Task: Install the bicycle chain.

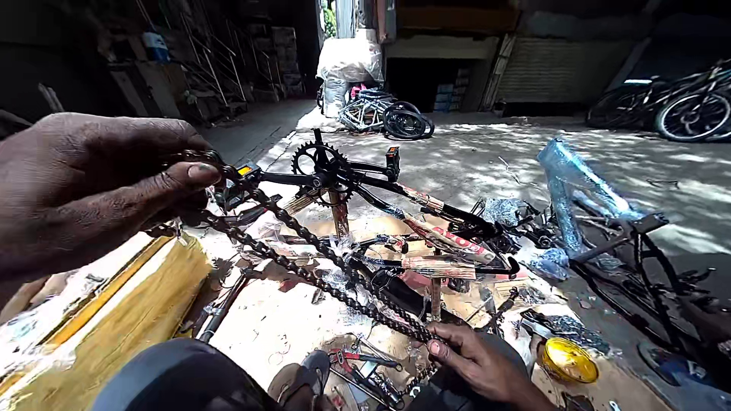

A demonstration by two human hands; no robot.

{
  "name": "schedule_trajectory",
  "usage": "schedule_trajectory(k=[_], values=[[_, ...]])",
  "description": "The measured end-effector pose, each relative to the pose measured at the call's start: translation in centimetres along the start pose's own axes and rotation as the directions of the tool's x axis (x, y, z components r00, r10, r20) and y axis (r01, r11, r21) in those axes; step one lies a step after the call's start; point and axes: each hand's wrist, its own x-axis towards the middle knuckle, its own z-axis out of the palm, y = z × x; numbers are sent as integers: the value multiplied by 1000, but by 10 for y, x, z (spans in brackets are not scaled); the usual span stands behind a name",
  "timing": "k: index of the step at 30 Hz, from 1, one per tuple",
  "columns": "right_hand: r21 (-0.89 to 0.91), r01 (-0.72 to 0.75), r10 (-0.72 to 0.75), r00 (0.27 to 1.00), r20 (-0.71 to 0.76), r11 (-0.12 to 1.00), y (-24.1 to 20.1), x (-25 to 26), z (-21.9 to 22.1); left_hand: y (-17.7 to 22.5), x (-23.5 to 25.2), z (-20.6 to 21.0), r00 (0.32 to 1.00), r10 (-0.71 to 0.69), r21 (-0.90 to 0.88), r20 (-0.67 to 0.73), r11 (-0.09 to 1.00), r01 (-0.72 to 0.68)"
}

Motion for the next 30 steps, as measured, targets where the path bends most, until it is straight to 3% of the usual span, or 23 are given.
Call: schedule_trajectory(k=[3,6,9,11,14,15,16,17,19,22,24,26,30], values=[[-138,-33,26,998,-58,990,5,2,-2,-7,-1,-6,978,-206,5,27,979,206],[-311,-71,49,996,-79,948,-3,2,-22,-68,-34,9,910,-330,22,250,942,335],[-521,-56,35,998,-51,852,-33,13,-47,-117,-62,48,676,-486,94,554,843,529],[-649,19,-6,1000,23,761,-59,29,-56,-139,-68,81,507,-486,165,712,817,552],[-769,143,12,981,191,623,-104,62,-53,-154,-55,126,236,-436,342,868,871,353],[-793,177,34,970,241,584,-115,74,-49,-148,-46,138,178,-431,379,884,887,265],[-806,208,55,957,285,553,-124,85,-43,-140,-38,148,169,-436,403,884,894,197],[-810,248,53,945,324,531,-130,94,-36,-131,-31,155,208,-436,410,876,899,155],[-801,314,25,925,379,509,-140,109,-20,-100,-16,164,364,-371,356,854,928,110],[-777,301,23,927,375,553,-157,119,2,-49,-10,191,716,-13,-98,698,989,113],[-773,283,-7,941,339,568,-152,120,10,-32,-19,221,847,28,-381,531,900,210],[-741,210,1,962,274,638,-139,114,4,-28,-24,245,873,-14,-531,487,789,309],[-577,128,0,976,217,807,-110,84,-22,1,-26,275,834,-63,-630,549,624,462]])
